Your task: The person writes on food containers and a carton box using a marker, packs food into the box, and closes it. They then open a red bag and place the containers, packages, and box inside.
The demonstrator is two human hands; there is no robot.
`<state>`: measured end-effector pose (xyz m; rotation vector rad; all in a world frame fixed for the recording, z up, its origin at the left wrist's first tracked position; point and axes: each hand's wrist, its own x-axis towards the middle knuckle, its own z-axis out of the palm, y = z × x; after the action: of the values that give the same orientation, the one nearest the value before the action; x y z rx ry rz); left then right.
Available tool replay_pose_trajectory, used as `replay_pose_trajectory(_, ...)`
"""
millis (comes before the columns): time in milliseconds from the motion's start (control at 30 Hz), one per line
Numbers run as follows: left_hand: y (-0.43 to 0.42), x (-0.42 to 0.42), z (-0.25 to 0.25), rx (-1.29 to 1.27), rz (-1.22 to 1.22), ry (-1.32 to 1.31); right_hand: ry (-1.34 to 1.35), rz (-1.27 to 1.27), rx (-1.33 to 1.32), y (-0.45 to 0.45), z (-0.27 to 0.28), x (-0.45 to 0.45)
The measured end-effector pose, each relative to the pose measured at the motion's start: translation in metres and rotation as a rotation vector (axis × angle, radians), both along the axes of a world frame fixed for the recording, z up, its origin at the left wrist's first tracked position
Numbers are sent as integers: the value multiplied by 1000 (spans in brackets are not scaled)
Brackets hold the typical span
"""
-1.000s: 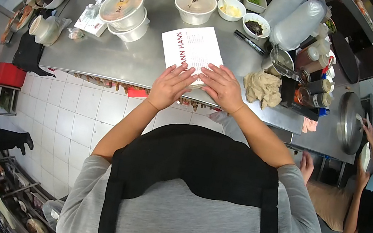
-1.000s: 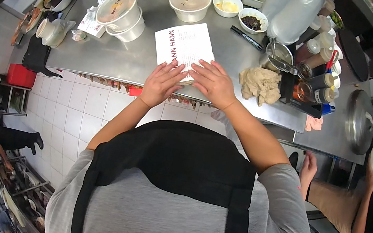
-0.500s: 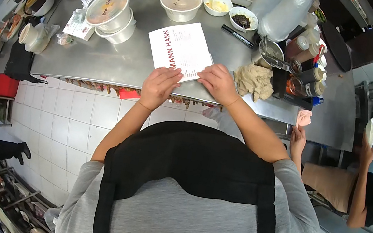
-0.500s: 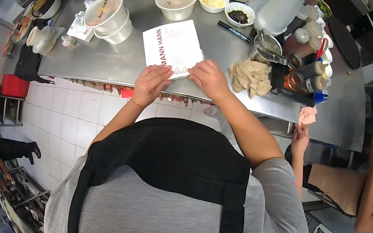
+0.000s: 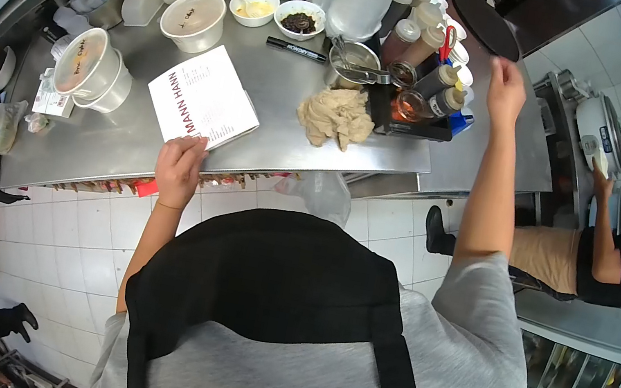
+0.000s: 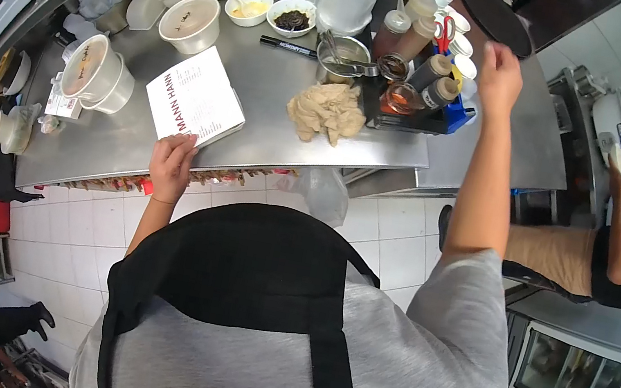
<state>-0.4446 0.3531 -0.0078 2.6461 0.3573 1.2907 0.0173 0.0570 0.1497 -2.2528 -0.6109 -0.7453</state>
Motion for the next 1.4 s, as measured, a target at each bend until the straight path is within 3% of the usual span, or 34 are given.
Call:
replay_pose_trajectory(67, -2, 0, 0, 9, 33, 13, 425, -64, -362, -52, -65, 98)
replay_pose_trajectory(133, -2, 0, 0, 21, 54, 35, 1010, -186, -345, -57, -82, 87)
replay_pose_trajectory(233, -10, 1, 3, 3, 100, 58, 1268, -64, -269, -68, -111, 99)
replay_pose_trajectory(400, -18, 3, 5, -34, 161, 76, 1486, 29, -152, -73, -111, 110)
replay_pose_trajectory(600, -23, 4, 3, -35, 224, 111, 1477, 324, 380, -127, -103, 86)
replay_pose_trajectory(700, -25, 4, 4, -44, 250, 123, 1455, 451, 457, -139, -120, 76)
replay_pose_trajectory(1000, -26, 8, 4, -17, 274, 101, 1379, 456, 605, -144, -160, 68)
replay_pose_trajectory(1033, -24, 7, 2, -8, 272, 90, 1373, 454, 618, -143, -165, 66)
replay_pose_trajectory(1100, -16, 2, -4, 38, 234, 148, 1107, 450, 504, -145, -197, 79)
replay_pose_trajectory(1133, -26, 4, 8, -72, 267, 133, 985, 466, 447, -142, -215, 85)
replay_pose_trajectory(1167, -39, 11, 21, -173, 308, 111, 901, 388, 186, -139, -212, 84)
replay_pose_trajectory(1233, -14, -3, -23, -145, 321, 225, 583, 340, -171, -151, -226, 67)
replay_pose_trajectory(1267, 17, -20, -77, -113, 319, 381, 679, 294, 49, -160, -236, 64)
replay_pose_trajectory(1300, 32, -37, -122, -107, 323, 506, 656, 244, 51, -182, -258, 86)
replay_pose_trajectory(1367, 3, -17, -49, -101, 274, 312, 613, 260, 497, -181, -229, 64)
replay_pose_trajectory(1400, -20, -3, 0, -89, 237, 208, 545, 258, 534, -167, -197, 47)
